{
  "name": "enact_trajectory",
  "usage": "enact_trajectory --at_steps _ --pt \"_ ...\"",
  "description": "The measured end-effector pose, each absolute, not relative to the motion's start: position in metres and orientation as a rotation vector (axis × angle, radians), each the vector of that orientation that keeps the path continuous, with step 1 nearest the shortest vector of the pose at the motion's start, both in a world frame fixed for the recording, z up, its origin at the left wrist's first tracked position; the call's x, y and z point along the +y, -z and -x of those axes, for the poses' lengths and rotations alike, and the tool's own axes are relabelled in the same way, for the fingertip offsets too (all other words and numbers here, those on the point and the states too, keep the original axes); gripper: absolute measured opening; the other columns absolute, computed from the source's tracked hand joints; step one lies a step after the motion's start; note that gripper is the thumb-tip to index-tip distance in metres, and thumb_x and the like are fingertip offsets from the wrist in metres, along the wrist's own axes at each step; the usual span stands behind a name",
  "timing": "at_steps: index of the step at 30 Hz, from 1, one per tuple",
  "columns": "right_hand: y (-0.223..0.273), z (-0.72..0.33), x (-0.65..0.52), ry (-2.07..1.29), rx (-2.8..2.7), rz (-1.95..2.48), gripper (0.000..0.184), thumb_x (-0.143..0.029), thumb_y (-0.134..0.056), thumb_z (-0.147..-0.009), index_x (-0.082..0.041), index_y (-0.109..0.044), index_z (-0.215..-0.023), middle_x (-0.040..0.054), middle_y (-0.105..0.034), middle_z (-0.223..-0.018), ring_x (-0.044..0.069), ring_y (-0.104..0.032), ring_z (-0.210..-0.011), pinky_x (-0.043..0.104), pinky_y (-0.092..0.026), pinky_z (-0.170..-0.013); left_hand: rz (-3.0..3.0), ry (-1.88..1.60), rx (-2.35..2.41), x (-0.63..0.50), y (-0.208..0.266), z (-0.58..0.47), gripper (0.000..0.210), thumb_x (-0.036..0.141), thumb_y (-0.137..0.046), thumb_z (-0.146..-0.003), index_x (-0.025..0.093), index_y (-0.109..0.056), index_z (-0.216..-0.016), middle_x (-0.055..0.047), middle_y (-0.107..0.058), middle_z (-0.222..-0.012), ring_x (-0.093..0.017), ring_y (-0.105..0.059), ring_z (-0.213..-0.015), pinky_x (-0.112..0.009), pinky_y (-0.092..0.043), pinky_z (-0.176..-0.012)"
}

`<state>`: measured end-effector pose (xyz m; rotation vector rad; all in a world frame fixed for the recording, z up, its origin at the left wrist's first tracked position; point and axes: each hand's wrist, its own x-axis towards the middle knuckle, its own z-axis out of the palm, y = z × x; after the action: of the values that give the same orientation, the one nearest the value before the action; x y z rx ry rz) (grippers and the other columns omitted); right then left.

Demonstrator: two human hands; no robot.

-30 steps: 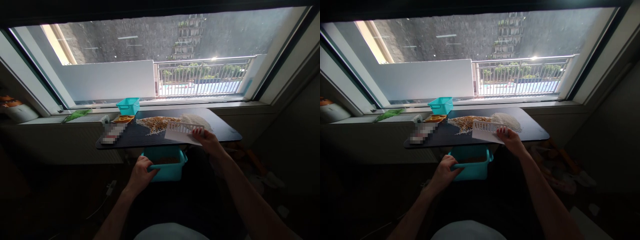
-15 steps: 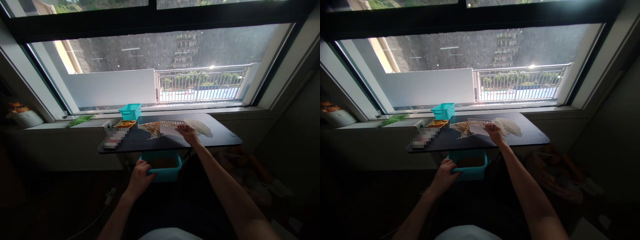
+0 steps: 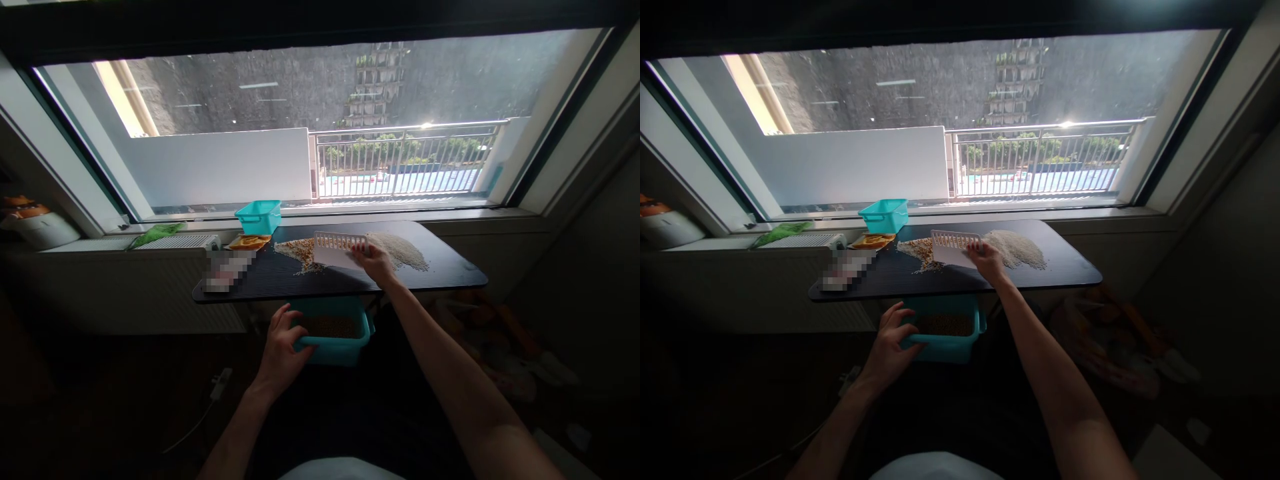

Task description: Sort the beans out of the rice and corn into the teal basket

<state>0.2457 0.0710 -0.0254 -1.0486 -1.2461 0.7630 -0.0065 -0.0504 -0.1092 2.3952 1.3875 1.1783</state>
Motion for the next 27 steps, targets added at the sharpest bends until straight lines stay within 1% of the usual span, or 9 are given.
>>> enact_trajectory --at_steps 2,6,9,12,16,20,27 --pt "0.022 -0.247 0.067 -0.769 -1.258 1.057 0.049 -0.064 -0.082 -0.047 -0.022 -0.065 -0.067 0.0025 -0.067 -0.068 0.02 -0.064 -0.069 0.038 -0.056 -0.07 -2.392 -1.172 1.417 -0.049 0.111 0.008 0.005 0.017 -0.073 -0.073 0.021 -0.071 -0.076 -0.009 -0.061 -0.117 -0.037 -0.038 -0.133 -0.056 -0.042 -0.107" --pt "0.02 -0.253 0.052 -0.747 -1.247 1.071 0.05 -0.063 -0.082 -0.049 -0.021 -0.067 -0.071 0.0031 -0.068 -0.07 0.02 -0.064 -0.069 0.038 -0.055 -0.069 -2.383 -1.136 1.478 -0.048 0.115 0.012 0.003 0.02 -0.073 -0.073 0.02 -0.071 -0.075 -0.01 -0.062 -0.112 -0.037 -0.04 -0.132 -0.057 -0.042 -0.107" --pt "0.024 -0.255 0.041 -0.695 -1.204 1.075 0.051 -0.065 -0.08 -0.052 -0.021 -0.067 -0.074 0.0029 -0.067 -0.071 0.02 -0.063 -0.069 0.037 -0.054 -0.069 -2.378 -1.109 1.526 -0.048 0.119 0.014 0.004 0.022 -0.074 -0.074 0.02 -0.072 -0.077 -0.01 -0.063 -0.111 -0.038 -0.041 -0.131 -0.058 -0.042 -0.106" --pt "0.034 -0.25 0.034 -0.635 -1.15 1.079 0.049 -0.065 -0.077 -0.057 -0.021 -0.065 -0.074 0.0016 -0.065 -0.069 0.019 -0.061 -0.066 0.036 -0.053 -0.069 -2.371 -1.088 1.575 -0.047 0.124 0.013 0.004 0.023 -0.073 -0.073 0.02 -0.073 -0.077 -0.011 -0.063 -0.111 -0.039 -0.041 -0.13 -0.06 -0.041 -0.105" --pt "0.046 -0.24 0.029 -0.585 -1.123 1.075 0.045 -0.064 -0.074 -0.062 -0.022 -0.061 -0.071 0.0008 -0.063 -0.069 0.018 -0.06 -0.067 0.035 -0.052 -0.07 -2.366 -1.061 1.608 -0.046 0.127 0.013 0.005 0.024 -0.073 -0.074 0.019 -0.073 -0.075 -0.011 -0.063 -0.109 -0.039 -0.043 -0.127 -0.059 -0.043 -0.104" --pt "0.048 -0.235 0.022 -0.58 -1.147 1.076 0.043 -0.062 -0.074 -0.063 -0.022 -0.061 -0.069 0.0013 -0.063 -0.069 0.019 -0.061 -0.07 0.035 -0.052 -0.072 -2.366 -1.046 1.611 -0.045 0.128 0.014 0.005 0.025 -0.073 -0.074 0.02 -0.073 -0.074 -0.009 -0.064 -0.106 -0.039 -0.043 -0.128 -0.058 -0.042 -0.104" --pt "0.044 -0.23 0.014 -0.57 -1.144 1.083 0.04 -0.06 -0.072 -0.068 -0.023 -0.063 -0.076 0.0023 -0.065 -0.073 0.019 -0.061 -0.071 0.035 -0.053 -0.071 -2.359 -1.054 1.614 -0.048 0.13 0.012 0.003 0.024 -0.073 -0.074 0.021 -0.072 -0.072 -0.009 -0.065 -0.104 -0.039 -0.041 -0.13 -0.059 -0.042 -0.105"
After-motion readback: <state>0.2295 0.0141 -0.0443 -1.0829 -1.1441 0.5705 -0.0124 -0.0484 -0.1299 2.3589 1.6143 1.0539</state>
